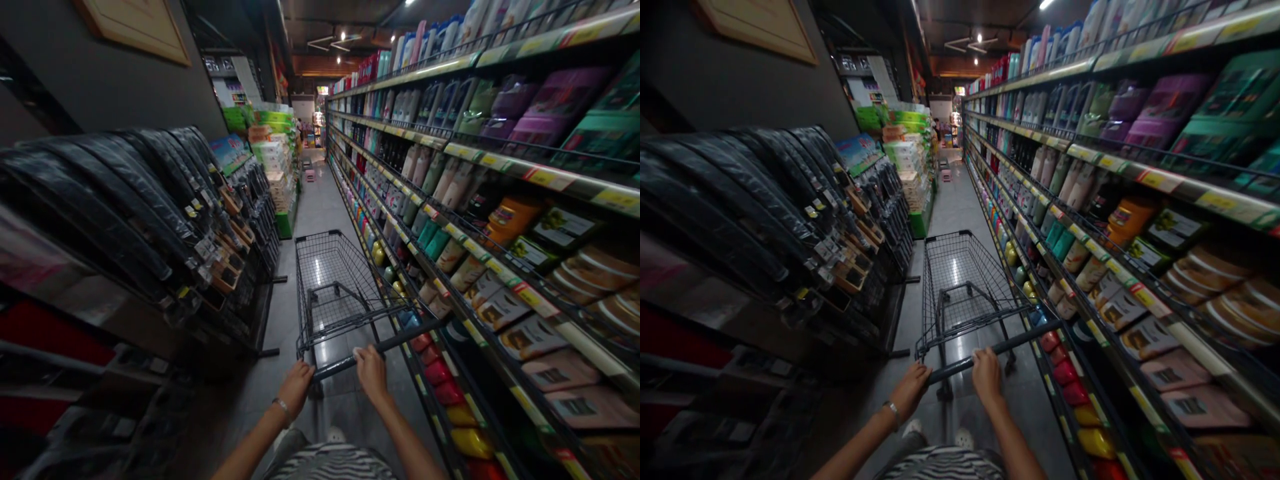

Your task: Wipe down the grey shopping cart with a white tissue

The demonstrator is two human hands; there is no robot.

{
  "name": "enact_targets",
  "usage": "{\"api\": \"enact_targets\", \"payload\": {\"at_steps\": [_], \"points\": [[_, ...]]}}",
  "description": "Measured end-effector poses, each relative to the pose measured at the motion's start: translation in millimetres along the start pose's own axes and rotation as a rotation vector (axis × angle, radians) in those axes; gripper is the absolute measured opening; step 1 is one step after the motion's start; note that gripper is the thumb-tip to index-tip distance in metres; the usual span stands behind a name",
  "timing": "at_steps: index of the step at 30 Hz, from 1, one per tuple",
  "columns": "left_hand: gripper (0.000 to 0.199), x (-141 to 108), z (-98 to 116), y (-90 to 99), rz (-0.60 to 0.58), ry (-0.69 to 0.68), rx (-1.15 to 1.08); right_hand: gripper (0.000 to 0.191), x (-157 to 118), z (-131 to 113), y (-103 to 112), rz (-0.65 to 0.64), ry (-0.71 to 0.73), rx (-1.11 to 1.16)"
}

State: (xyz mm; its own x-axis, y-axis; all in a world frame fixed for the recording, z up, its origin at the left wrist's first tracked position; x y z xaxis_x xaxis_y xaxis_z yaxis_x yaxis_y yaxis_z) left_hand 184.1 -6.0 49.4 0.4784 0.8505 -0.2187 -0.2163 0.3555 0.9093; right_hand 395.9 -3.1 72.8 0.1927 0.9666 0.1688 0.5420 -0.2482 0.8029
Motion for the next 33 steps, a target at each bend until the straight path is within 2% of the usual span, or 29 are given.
{"api": "enact_targets", "payload": {"at_steps": [5, 8, 12, 19, 22, 24, 26, 30, 33], "points": [[0.042, 3, 5, -10.8, 0.032, 0.033, -0.045, 0.03, -39, -72, -43, -0.124, 0.189, 0.02], [0.042, 3, 8, -15.0, 0.038, 0.022, -0.072, 0.031, -46, -84, -52, -0.148, 0.225, 0.019], [0.055, 0, 7, -16.8, 0.021, -0.031, -0.107, 0.028, -35, -61, -42, -0.114, 0.186, -0.005], [0.071, -8, 5, -11.0, -0.033, -0.221, -0.209, 0.032, -14, 16, 5, 0.069, -0.041, -0.106], [0.073, -14, 2, -9.2, -0.061, -0.312, -0.257, 0.033, -12, 24, 11, 0.134, -0.129, -0.138], [0.074, -20, -6, -7.4, -0.064, -0.348, -0.283, 0.033, -15, 9, -1, 0.146, -0.156, -0.15], [0.075, -24, -23, -4.0, -0.046, -0.334, -0.3, 0.03, -22, -21, -24, 0.129, -0.145, -0.151], [0.073, -24, -79, 6.4, -0.013, -0.219, -0.289, 0.032, -42, -89, -76, 0.079, -0.081, -0.139], [0.067, -16, -120, 16.3, -0.028, -0.154, -0.257, 0.035, -54, -111, -92, 0.098, -0.107, -0.146]]}}
Point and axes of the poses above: each hand's wrist, its own x-axis towards the middle knuckle, its own y-axis out of the back of the hand, z = x × y, the point moved 6 cm from there along x, towards the middle knuckle, and after that the axes turned 3 degrees about x, right-handed, at the moved point
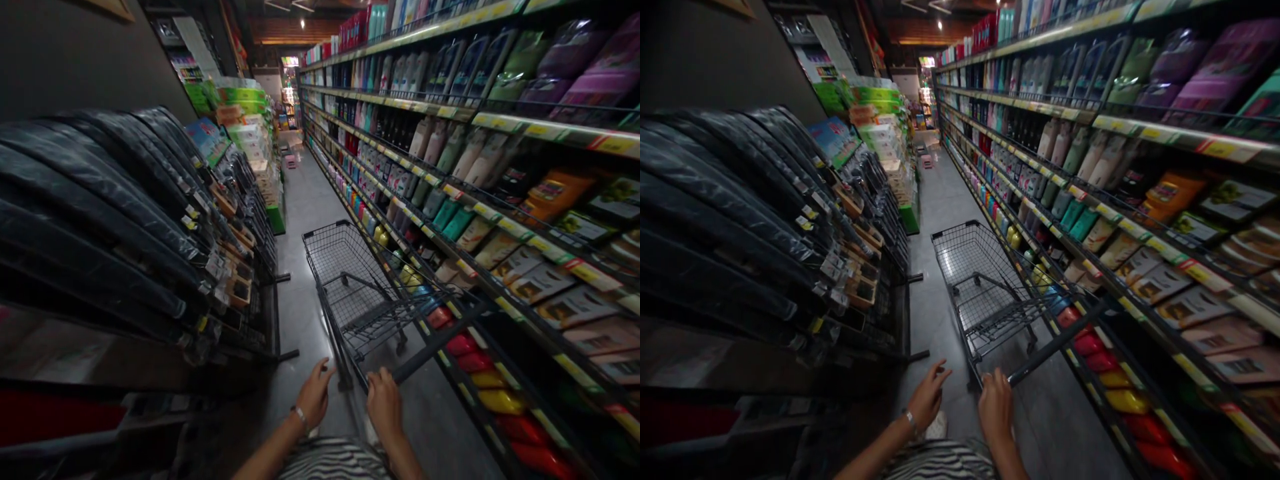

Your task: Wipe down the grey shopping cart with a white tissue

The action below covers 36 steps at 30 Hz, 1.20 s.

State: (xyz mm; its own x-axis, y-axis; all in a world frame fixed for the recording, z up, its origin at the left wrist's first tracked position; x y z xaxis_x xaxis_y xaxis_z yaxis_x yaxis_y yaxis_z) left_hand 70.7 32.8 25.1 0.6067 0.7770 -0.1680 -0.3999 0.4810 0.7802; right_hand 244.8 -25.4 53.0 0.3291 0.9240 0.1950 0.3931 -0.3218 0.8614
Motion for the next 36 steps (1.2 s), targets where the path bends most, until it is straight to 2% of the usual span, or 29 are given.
{"api": "enact_targets", "payload": {"at_steps": [3, 7, 12, 15, 19, 22, 25, 36], "points": [[0.063, 8, -25, 17.2, -0.029, 0.042, 0.047, 0.033, -8, -3, 0, 0.023, -0.045, 0.006], [0.063, 31, -38, 27.0, -0.107, 0.033, 0.127, 0.03, -17, -8, 0, 0.073, -0.098, -0.039], [0.073, 75, -37, 21.3, -0.188, -0.058, 0.223, 0.019, -24, -25, -12, 0.099, -0.083, -0.145], [0.076, 102, -31, 15.3, -0.231, -0.158, 0.282, 0.023, -25, -35, -15, 0.2, 0.015, -0.196], [0.063, 124, -24, 8.9, -0.337, -0.323, 0.372, 0.029, -25, -40, -15, 0.319, 0.107, -0.219], [0.046, 128, -20, 6.6, -0.401, -0.405, 0.45, 0.029, -24, -37, -13, 0.333, 0.127, -0.232], [0.042, 128, -12, 2.9, -0.412, -0.449, 0.514, 0.029, -19, -29, -5, 0.347, 0.147, -0.249], [0.061, 149, 20, -33.3, -0.386, -0.49, 0.557, 0.03, 11, 26, 32, 0.321, 0.254, -0.346]]}}
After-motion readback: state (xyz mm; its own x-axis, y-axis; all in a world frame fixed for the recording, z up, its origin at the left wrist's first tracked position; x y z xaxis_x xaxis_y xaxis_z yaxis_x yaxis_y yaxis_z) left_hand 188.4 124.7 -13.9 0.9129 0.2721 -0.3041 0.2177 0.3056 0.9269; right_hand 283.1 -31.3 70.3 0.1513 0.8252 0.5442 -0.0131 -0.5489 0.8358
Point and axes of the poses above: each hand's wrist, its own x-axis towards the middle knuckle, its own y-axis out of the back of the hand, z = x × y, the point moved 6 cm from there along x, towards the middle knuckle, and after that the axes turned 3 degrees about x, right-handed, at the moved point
